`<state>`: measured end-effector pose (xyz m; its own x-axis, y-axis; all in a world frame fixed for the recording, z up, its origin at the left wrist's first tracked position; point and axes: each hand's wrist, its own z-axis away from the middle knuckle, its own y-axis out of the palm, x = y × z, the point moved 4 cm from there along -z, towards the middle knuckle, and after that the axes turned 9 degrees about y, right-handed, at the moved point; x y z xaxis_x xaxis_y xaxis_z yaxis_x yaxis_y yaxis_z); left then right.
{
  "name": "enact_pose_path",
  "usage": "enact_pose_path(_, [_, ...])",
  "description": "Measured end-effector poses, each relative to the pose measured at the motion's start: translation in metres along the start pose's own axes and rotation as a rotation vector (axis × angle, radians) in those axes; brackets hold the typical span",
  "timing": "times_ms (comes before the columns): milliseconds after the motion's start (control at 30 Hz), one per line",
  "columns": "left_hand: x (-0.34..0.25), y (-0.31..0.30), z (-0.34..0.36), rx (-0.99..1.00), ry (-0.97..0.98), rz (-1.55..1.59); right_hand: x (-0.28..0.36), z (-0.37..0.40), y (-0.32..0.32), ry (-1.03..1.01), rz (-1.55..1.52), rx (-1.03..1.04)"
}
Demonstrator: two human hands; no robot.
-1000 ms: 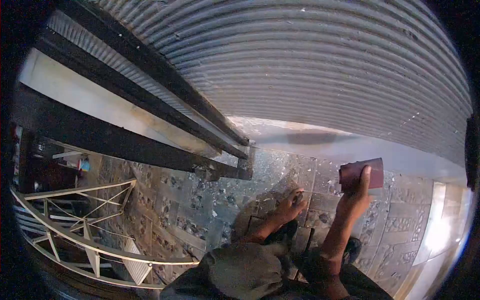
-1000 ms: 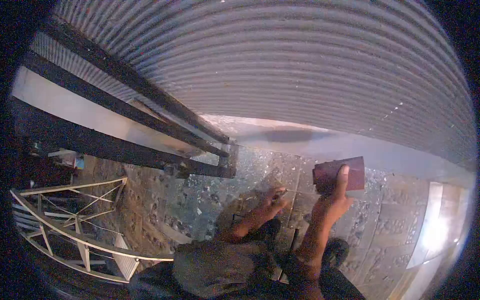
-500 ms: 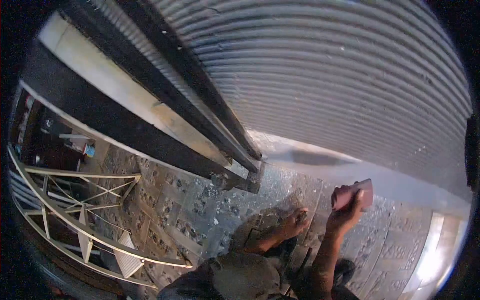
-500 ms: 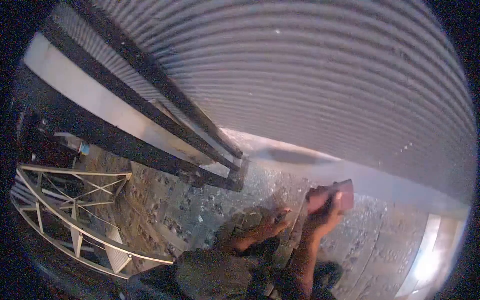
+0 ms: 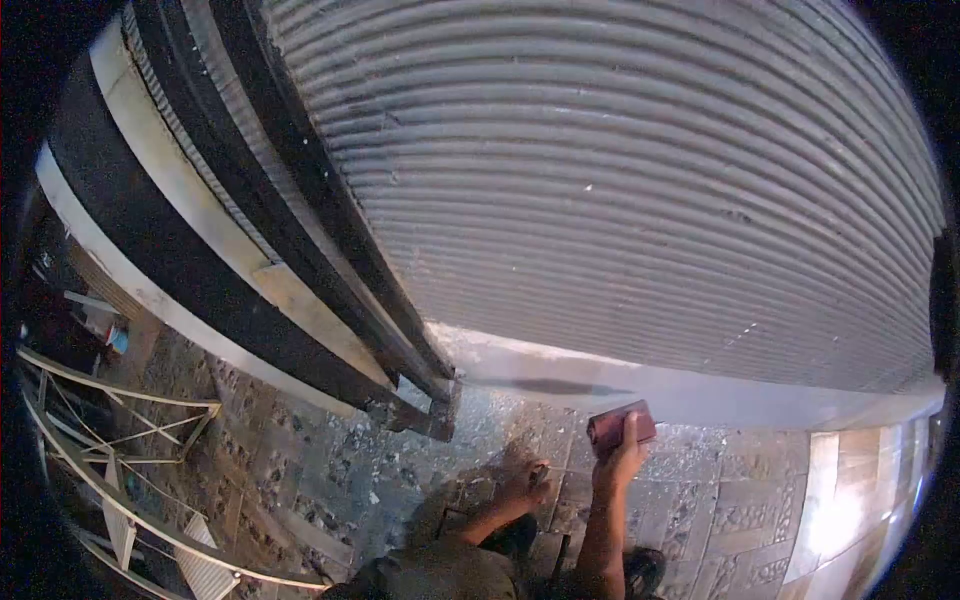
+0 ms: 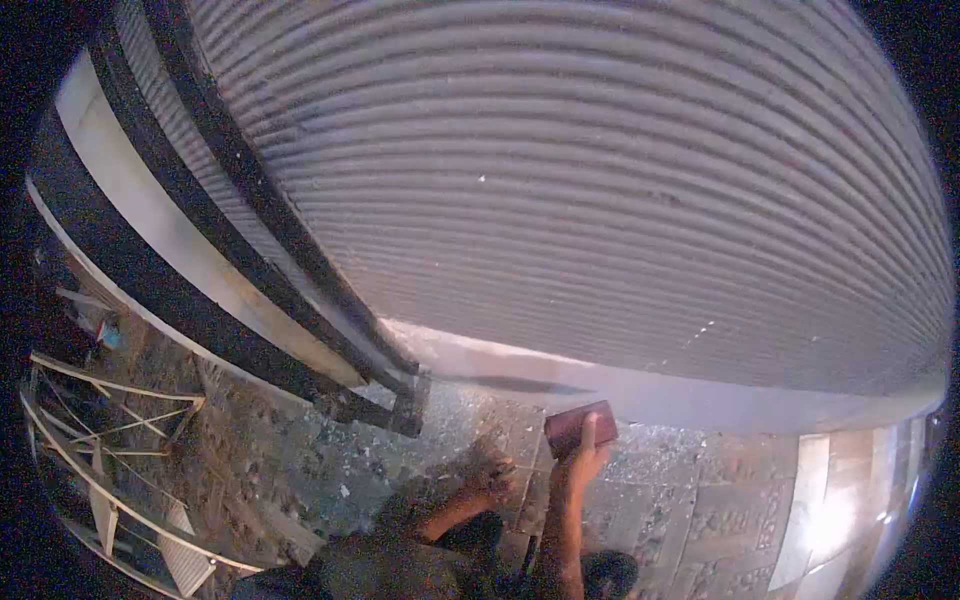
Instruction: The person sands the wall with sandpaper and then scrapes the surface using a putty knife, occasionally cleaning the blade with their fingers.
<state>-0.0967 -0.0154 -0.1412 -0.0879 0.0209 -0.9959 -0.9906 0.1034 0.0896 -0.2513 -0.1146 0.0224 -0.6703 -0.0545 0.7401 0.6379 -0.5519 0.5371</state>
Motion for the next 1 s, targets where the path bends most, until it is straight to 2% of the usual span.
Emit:
enact_pose_path(33, [0.004, 0.002, 0.001, 0.052, -0.215, 0.144, 0.002, 0.0, 0.001, -0.012, -0.004, 0.005])
enact_pose_path(167, [-0.016, 0.011, -0.004, -0.033, -0.233, 0.119, 0.01, 0.012, -0.002, 0.057, 0.043, -0.014])
enact_pose_path(233, [-0.059, 0.016, -0.007, -0.079, -0.296, 0.062, 0.017, 0.015, -0.001, 0.046, 0.045, 0.059])
enact_pose_path(267, [-0.05, 0.016, -0.003, -0.115, -0.302, 0.063, 0.021, 0.018, 0.002, -0.012, 0.033, 0.054])
enact_pose_path(300, [-0.04, 0.019, -0.003, -0.103, -0.249, 0.154, 0.018, 0.011, -0.003, -0.038, 0.072, -0.025])
enact_pose_path(367, [-0.023, 0.022, -0.008, -0.135, -0.186, 0.234, 0.011, -0.002, -0.016, 0.004, 0.096, 0.004])
enact_pose_path(433, [-0.029, 0.026, -0.011, -0.09, 0.167, 0.294, 0.004, -0.014, -0.029, -0.03, 0.092, 0.007])
enact_pose_path(467, [-0.034, 0.021, -0.007, -0.131, 0.17, 0.282, 0.0, -0.02, -0.037, 0.015, 0.09, -0.048])
enact_pose_path(533, [-0.055, 0.02, -0.009, -0.025, -0.249, -0.038, 0.0, -0.023, -0.041, 0.047, 0.113, -0.06])
enact_pose_path(567, [-0.049, 0.019, -0.01, -0.043, -0.247, -0.041, -0.001, -0.025, -0.042, 0.059, 0.121, -0.097])
enact_pose_path(633, [-0.045, 0.021, -0.009, -0.082, -0.116, -0.02, 0.003, -0.022, -0.037, 0.069, 0.122, -0.076])
enact_pose_path(733, [-0.059, 0.018, -0.008, -0.089, -0.075, -0.077, 0.007, -0.022, -0.034, 0.06, 0.142, -0.059])
enact_pose_path(833, [-0.054, 0.022, -0.009, -0.113, -0.043, -0.004, 0.002, -0.026, -0.034, 0.055, 0.165, -0.046])
enact_pose_path(867, [-0.052, 0.021, -0.009, -0.112, -0.042, 0.0, 0.001, -0.028, -0.035, 0.067, 0.169, -0.041])
enact_pose_path(933, [-0.059, 0.017, -0.007, -0.008, -0.168, -0.187, 0.006, -0.008, -0.019, 0.049, 0.205, -0.084])
enact_pose_path(967, [-0.058, 0.018, -0.007, -0.004, -0.165, -0.186, 0.007, 0.0, -0.013, 0.036, 0.239, -0.126])
enact_pose_path(1000, [-0.056, 0.018, -0.007, -0.022, -0.17, -0.127, 0.007, 0.0, -0.014, 0.037, 0.296, -0.08])
